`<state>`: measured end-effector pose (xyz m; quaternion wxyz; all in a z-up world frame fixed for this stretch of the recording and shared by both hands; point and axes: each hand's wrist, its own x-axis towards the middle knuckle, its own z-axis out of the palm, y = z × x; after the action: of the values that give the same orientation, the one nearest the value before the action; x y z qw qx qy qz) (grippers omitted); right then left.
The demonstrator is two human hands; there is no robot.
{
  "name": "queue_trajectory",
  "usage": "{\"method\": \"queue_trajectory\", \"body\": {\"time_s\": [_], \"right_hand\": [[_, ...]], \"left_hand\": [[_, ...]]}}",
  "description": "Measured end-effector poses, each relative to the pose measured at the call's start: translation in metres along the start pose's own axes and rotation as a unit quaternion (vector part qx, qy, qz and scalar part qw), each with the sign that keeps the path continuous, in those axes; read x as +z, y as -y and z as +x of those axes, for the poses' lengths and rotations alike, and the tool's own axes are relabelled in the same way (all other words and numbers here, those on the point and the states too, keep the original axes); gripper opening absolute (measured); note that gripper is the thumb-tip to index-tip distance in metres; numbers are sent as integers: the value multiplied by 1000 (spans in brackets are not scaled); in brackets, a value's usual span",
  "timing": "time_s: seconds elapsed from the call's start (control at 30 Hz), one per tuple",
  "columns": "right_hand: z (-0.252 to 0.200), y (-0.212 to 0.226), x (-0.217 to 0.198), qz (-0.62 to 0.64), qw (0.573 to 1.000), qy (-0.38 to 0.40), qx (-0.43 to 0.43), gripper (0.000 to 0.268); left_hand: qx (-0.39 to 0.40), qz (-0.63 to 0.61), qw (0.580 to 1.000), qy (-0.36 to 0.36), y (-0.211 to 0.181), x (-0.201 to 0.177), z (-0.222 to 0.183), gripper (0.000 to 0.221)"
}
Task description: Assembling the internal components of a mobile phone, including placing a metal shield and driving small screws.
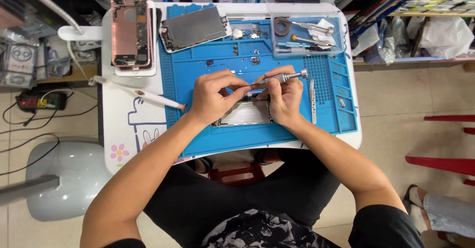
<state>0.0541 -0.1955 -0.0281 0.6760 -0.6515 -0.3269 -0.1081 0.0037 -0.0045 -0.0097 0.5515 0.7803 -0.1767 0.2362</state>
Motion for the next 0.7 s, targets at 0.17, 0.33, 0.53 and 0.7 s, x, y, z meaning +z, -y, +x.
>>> {"method": "queue_trajectory", "body": {"time_s": [0.17,0.33,0.53,0.7], "right_hand": [[-3,-4,0,25,1000,-3,10,29],[0,-7,-3,36,999,10,13,30],[2,3,1,24,1000,7,3,31],[2,0,-1,9,1000,0,2,31]], "left_hand": [[-11,-2,1000,5,0,-1,-3,12],[-15,-4,1000,2,3,-1,0,12],[-5,22,1000,-14,4,-1,-2,12],[-2,48,999,-10,4,-1,-2,12]]}}
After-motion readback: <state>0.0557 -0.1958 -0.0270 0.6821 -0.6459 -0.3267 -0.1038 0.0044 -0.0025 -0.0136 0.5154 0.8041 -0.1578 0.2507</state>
